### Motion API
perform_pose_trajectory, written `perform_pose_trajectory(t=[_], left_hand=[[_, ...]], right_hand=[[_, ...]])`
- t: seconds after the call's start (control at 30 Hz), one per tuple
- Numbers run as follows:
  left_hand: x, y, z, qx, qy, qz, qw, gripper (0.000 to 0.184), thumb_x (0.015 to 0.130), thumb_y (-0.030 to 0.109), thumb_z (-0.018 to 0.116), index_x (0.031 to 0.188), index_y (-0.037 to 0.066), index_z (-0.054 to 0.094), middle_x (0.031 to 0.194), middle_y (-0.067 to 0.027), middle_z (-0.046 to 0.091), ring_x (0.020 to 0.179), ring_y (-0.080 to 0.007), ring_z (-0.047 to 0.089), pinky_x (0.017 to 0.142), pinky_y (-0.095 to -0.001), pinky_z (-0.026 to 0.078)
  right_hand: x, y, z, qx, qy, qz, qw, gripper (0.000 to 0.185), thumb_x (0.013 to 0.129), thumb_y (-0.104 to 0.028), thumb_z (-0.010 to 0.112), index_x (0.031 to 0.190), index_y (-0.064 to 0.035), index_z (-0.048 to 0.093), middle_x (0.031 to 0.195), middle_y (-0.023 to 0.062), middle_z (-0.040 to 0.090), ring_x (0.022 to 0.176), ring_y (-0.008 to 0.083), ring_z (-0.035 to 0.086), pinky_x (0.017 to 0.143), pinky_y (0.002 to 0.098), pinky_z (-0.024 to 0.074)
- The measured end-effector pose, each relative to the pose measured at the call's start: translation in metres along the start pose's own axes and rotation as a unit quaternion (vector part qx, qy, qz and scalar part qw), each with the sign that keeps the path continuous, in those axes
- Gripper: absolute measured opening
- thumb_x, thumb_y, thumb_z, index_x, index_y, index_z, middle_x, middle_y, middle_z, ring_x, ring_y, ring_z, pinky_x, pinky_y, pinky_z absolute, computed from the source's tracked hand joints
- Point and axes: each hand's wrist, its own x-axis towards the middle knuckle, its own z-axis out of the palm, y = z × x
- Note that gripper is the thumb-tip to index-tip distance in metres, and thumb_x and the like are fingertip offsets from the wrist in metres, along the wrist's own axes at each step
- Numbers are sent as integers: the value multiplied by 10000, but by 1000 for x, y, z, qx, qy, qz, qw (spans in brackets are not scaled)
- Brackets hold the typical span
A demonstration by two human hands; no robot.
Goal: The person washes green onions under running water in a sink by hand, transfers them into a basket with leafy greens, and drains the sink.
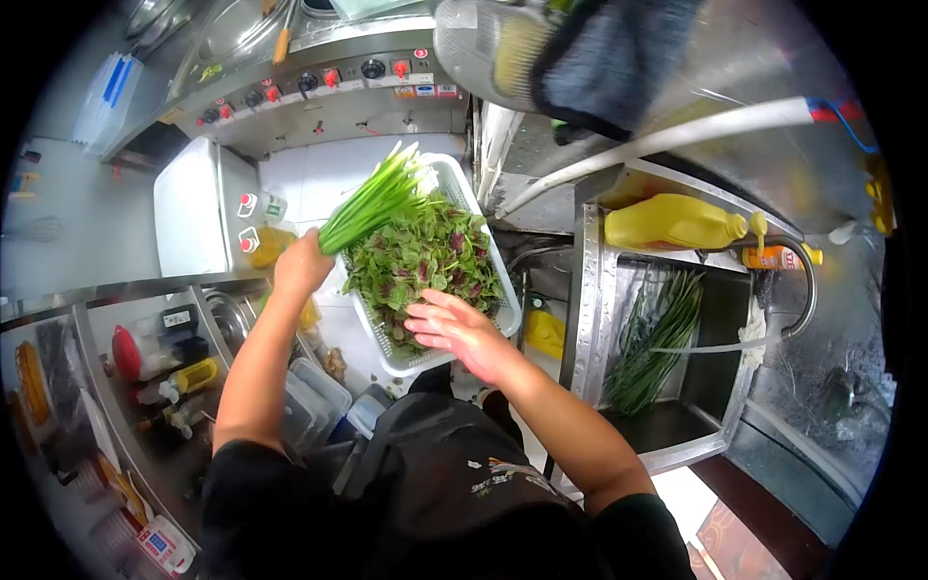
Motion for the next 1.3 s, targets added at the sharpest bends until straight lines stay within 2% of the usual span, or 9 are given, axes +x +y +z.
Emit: perform_pose_trajectory(t=[0.23, 0.5, 0.67, 0.8, 1.03, 1.1, 1.17, 1.23, 1.3], left_hand=[[116, 2, 141, 118, -9, -21, 993, 215, 895, 135, 541, 1109, 112, 559, 1025, -138, 708, 998, -302, 678, 942, -562, 406], [106, -9, 195, 154, 0, 74, 985, 298, 909, 70, 525, 1198, 135, 563, 1093, -68, 658, 1114, -252, 601, 1144, -596, 237], [95, -21, 172, 229, -27, 99, 968, 734, 871, 25, 578, 1509, 285, 326, 1193, -35, 581, 1177, -226, 544, 1180, -598, 167], [94, -5, 159, 261, -109, 71, 957, 800, 903, 25, 555, 1556, 323, 202, 1289, -35, 572, 1227, -223, 527, 1175, -642, 109], [117, -1, 166, 266, -181, 94, 942, 613, 931, 140, 556, 1497, 272, 364, 1437, -56, 508, 1358, -233, 445, 1145, -667, 154], [105, 29, 142, 301, -132, 98, 939, 622, 920, 260, 593, 1497, 277, 361, 1508, -103, 419, 1401, -241, 390, 1126, -650, 214], [83, 76, 102, 298, -54, 137, 943, 691, 865, 169, 641, 1497, 210, 365, 1528, -117, 377, 1428, -256, 331, 1130, -615, 240], [50, 128, 73, 238, 70, 224, 942, 616, 856, 71, 600, 1448, 121, 435, 1473, -141, 444, 1387, -291, 393, 1135, -553, 291], [16, 186, 49, -30, 82, 342, 936, 534, 860, 17, 544, 1388, 78, 494, 1426, -157, 493, 1361, -311, 429, 1132, -504, 319]], right_hand=[[-38, 16, -26, -14, 89, 38, 995, 568, 992, -165, 561, 1484, -22, 315, 1414, 179, 492, 1246, 263, 544, 1052, 387, 428], [-67, 13, -43, -60, 135, 31, 989, 487, 1012, -159, 488, 1444, 23, 359, 1352, 197, 533, 1196, 270, 571, 1047, 382, 432], [-76, 5, -45, -64, 132, 11, 989, 485, 1008, -170, 491, 1436, 23, 373, 1330, 191, 552, 1184, 263, 578, 1039, 379, 431], [-89, 6, -51, -67, 145, -5, 987, 471, 1009, -187, 507, 1427, 2, 400, 1315, 170, 569, 1172, 246, 582, 1021, 365, 428], [-132, -12, -67, -82, 198, -58, 975, 459, 998, -170, 522, 1410, 11, 430, 1315, 176, 569, 1155, 249, 591, 1036, 375, 443], [-162, -25, -81, -94, 215, -116, 965, 416, 990, -169, 549, 1373, -17, 493, 1279, 155, 601, 1068, 229, 630, 991, 372, 478], [-197, -38, -109, -117, 292, -119, 942, 377, 988, -165, 558, 1334, -16, 535, 1229, 131, 633, 1039, 227, 646, 966, 366, 493], [-230, -41, -160, -166, 380, -176, 893, 340, 994, -163, 552, 1297, -10, 568, 1205, 115, 648, 1028, 221, 653, 952, 359, 497], [-261, -35, -229, -160, 466, -239, 837, 341, 983, -190, 574, 1284, -30, 588, 1137, 101, 673, 1055, 185, 631, 936, 321, 496]])
